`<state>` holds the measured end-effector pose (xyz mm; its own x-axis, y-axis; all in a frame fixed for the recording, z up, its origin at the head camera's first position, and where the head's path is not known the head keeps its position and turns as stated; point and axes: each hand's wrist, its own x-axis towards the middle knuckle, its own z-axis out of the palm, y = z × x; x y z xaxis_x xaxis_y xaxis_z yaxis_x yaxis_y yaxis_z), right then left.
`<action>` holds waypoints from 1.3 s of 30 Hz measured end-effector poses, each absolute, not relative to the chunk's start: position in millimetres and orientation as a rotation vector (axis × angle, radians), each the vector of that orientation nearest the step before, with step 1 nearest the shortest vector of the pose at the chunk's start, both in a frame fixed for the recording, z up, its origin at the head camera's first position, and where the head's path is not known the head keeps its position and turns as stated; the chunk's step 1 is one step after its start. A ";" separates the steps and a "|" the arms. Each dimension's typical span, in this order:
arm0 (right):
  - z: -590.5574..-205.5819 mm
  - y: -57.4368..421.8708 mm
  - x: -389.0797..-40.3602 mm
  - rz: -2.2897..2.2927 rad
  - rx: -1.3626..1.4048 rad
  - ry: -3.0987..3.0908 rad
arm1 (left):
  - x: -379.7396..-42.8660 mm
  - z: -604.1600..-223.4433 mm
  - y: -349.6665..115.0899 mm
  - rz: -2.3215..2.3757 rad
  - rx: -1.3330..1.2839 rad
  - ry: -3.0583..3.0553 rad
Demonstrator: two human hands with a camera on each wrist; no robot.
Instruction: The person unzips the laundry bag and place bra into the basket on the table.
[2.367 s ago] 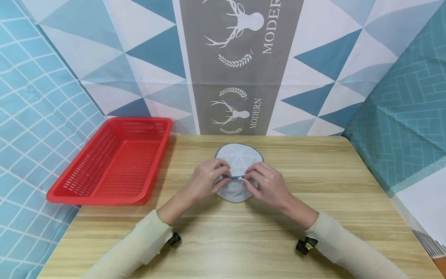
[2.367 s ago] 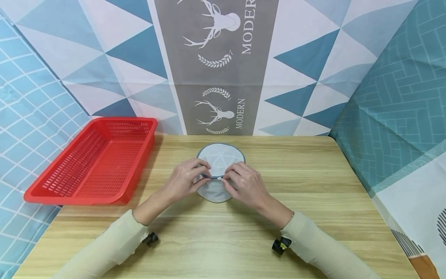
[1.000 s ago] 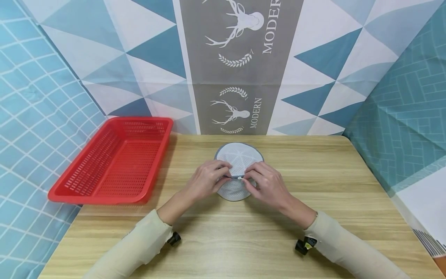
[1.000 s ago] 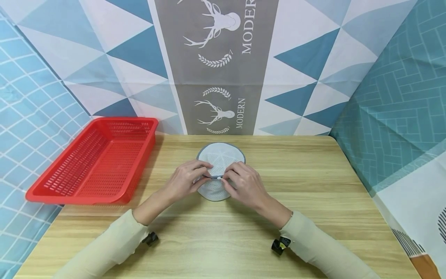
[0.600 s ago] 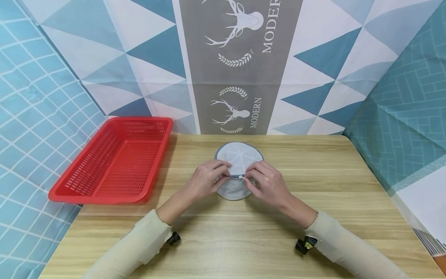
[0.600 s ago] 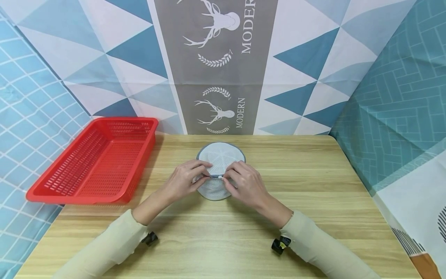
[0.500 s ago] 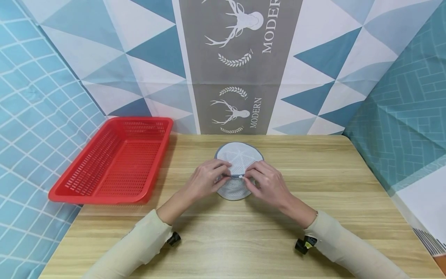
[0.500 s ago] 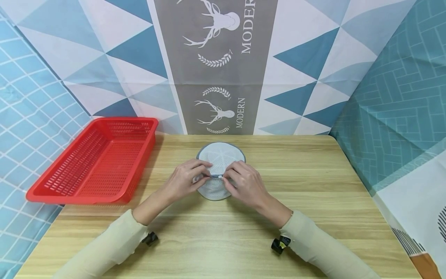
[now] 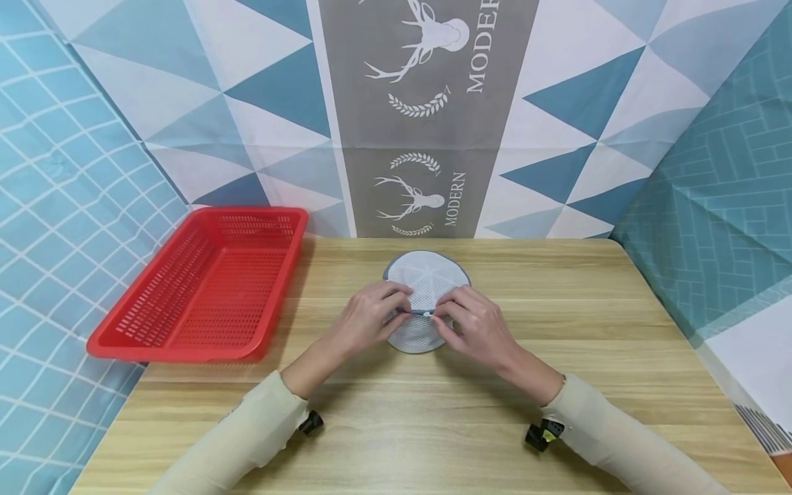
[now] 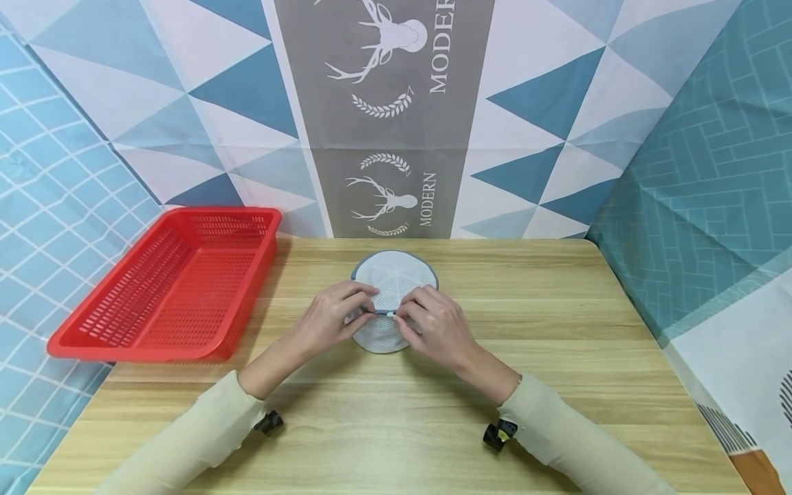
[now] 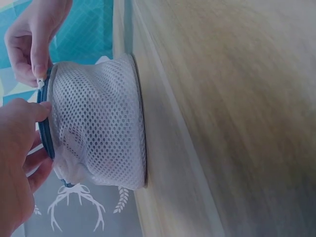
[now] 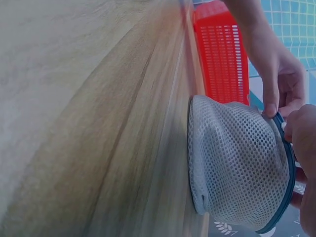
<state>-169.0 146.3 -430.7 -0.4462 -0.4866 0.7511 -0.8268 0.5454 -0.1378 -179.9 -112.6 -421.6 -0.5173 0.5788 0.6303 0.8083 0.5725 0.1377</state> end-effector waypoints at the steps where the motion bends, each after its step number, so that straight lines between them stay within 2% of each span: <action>1: -430.7 146.6 -169.0 0.657 1.052 -2.120 | -179.7 -421.2 -112.3 -0.573 -1.109 -2.278; 39: -428.9 145.1 -166.0 0.617 1.059 -2.141 | -177.5 -423.0 -114.6 -0.567 -1.129 -2.266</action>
